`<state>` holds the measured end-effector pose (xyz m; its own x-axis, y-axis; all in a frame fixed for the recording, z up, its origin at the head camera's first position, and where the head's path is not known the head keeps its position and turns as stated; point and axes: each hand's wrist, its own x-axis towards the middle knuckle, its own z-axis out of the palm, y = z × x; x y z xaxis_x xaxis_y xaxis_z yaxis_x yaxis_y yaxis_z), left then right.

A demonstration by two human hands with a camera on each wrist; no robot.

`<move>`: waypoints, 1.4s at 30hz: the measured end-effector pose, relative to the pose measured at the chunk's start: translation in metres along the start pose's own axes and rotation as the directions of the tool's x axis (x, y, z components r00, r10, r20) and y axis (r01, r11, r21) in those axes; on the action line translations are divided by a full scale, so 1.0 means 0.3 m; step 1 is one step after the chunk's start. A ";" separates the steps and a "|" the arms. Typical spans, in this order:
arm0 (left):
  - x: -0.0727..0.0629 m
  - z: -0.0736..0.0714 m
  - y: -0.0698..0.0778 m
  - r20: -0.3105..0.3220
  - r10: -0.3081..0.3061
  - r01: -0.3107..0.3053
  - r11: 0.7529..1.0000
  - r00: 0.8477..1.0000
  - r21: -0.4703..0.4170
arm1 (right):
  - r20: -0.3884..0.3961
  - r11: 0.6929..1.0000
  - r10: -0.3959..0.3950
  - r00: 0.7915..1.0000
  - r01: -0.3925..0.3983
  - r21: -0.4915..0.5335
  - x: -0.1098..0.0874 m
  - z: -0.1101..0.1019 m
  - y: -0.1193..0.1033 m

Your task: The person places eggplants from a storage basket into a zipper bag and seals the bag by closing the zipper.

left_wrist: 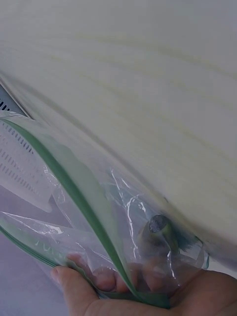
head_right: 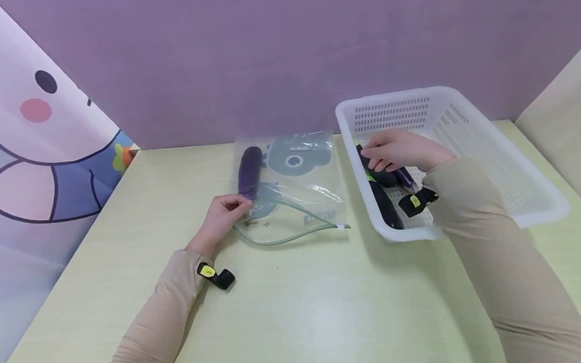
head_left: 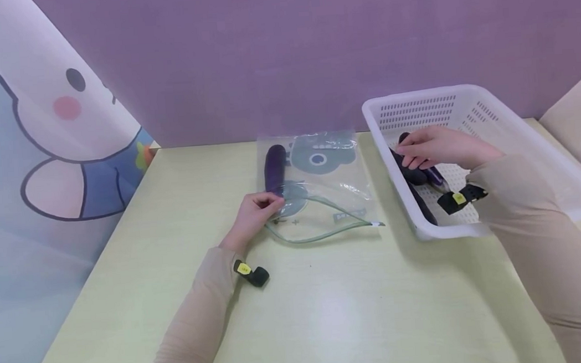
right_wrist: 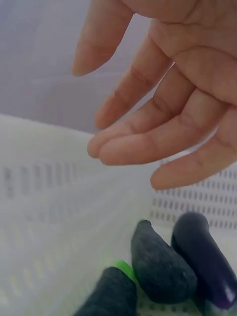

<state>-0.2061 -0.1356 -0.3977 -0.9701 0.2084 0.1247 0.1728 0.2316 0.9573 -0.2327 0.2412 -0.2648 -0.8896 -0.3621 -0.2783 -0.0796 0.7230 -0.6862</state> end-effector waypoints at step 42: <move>0.004 -0.003 -0.015 0.008 -0.014 0.014 1.000 1.000 0.016 | -0.061 0.959 0.284 0.957 -0.282 0.043 0.115 -0.071 0.246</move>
<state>-0.2083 -0.1372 -0.4015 -0.9709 0.2132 0.1091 0.1621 0.2497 0.9547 -0.2787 0.2945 -0.3107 -0.9013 -0.1053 -0.4202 0.1935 0.7699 -0.6081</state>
